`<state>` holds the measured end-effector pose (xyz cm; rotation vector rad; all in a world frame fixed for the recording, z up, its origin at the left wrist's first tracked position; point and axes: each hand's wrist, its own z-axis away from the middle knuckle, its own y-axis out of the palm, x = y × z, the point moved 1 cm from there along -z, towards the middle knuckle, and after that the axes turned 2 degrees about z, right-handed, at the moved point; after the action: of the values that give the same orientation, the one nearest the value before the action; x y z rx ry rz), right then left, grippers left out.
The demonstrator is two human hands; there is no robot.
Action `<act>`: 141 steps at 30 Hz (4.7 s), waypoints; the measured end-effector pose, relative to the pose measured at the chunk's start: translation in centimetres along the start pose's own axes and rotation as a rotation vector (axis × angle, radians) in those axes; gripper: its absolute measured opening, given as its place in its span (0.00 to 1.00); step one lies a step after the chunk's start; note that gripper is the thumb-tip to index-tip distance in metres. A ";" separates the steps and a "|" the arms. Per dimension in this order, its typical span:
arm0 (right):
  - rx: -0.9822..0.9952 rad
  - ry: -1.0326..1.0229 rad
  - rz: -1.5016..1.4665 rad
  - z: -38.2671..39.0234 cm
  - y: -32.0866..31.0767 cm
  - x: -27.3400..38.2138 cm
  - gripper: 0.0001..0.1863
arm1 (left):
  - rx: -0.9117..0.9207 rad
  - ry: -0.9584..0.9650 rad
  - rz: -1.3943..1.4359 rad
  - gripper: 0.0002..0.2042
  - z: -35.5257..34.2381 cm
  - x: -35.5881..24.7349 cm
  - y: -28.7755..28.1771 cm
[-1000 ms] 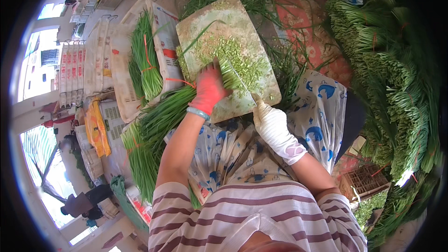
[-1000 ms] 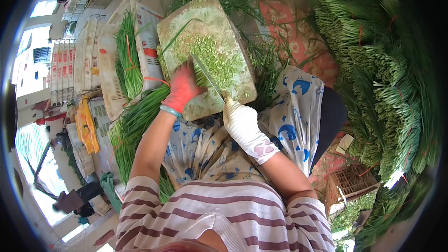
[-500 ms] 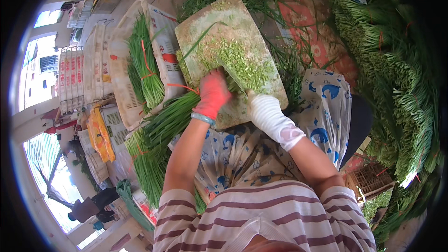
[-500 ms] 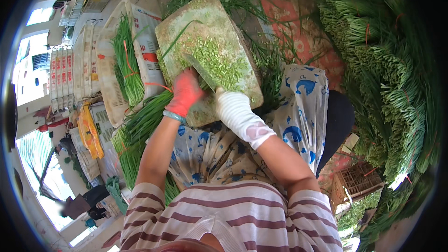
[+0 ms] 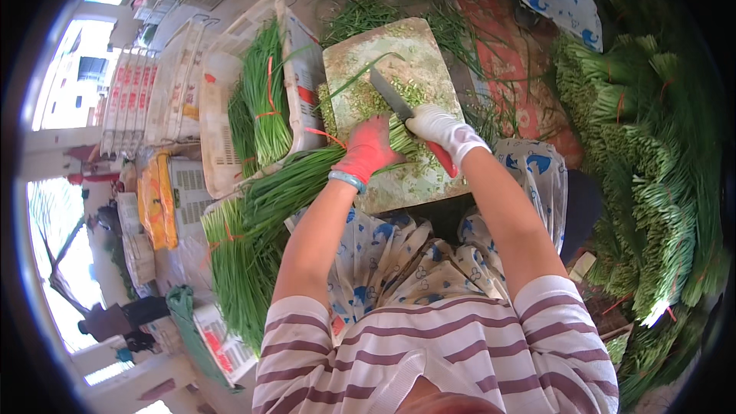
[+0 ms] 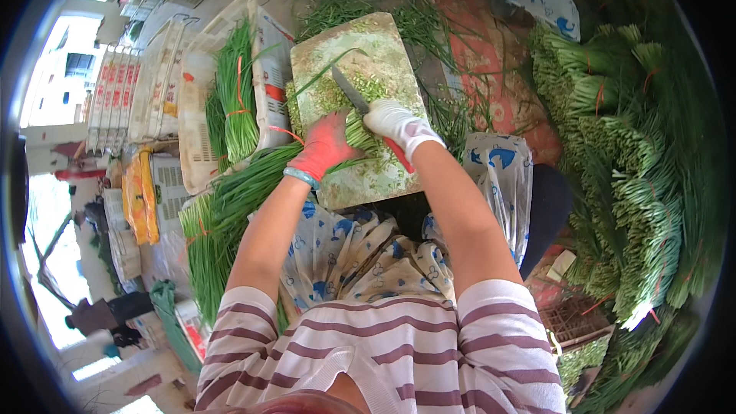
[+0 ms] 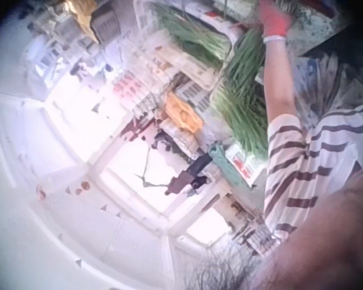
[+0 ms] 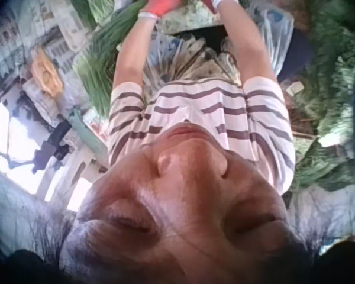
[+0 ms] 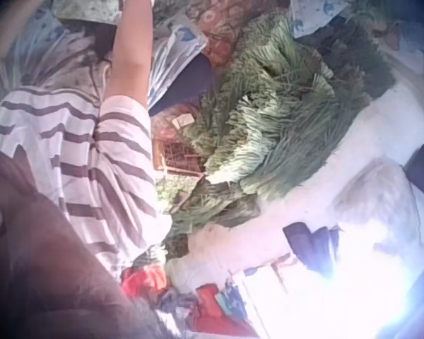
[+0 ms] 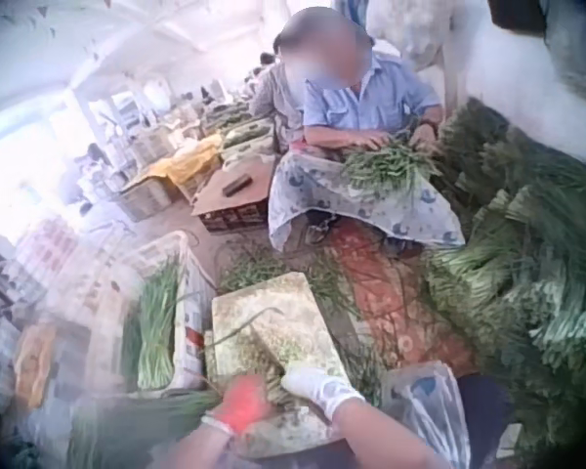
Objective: The person sits on the floor and repeatedly picks up bunches of green vegetables, trims the ends with a knife on a cutting board, and ties them into bundles with rubber bands. The finished bundles are placed into white plastic crates.
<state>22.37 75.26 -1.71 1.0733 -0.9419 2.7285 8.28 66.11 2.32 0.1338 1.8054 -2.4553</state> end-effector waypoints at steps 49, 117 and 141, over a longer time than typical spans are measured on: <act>-0.753 -0.974 -0.443 22.8 -5.7 17.9 0.09 | -0.424 0.522 2.128 0.34 18.6 -0.9 -0.5; 0.046 -0.101 -1.074 1.1 39.2 30.1 0.72 | -0.495 -0.515 0.382 0.40 42.8 23.6 -6.5; 0.261 -0.011 -0.579 3.1 36.6 33.4 0.50 | -0.172 -0.599 0.011 0.58 29.0 32.9 5.1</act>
<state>-10.80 38.54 2.31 1.1712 -0.2138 2.3865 -24.22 36.18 1.97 -0.5400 1.7023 -2.0076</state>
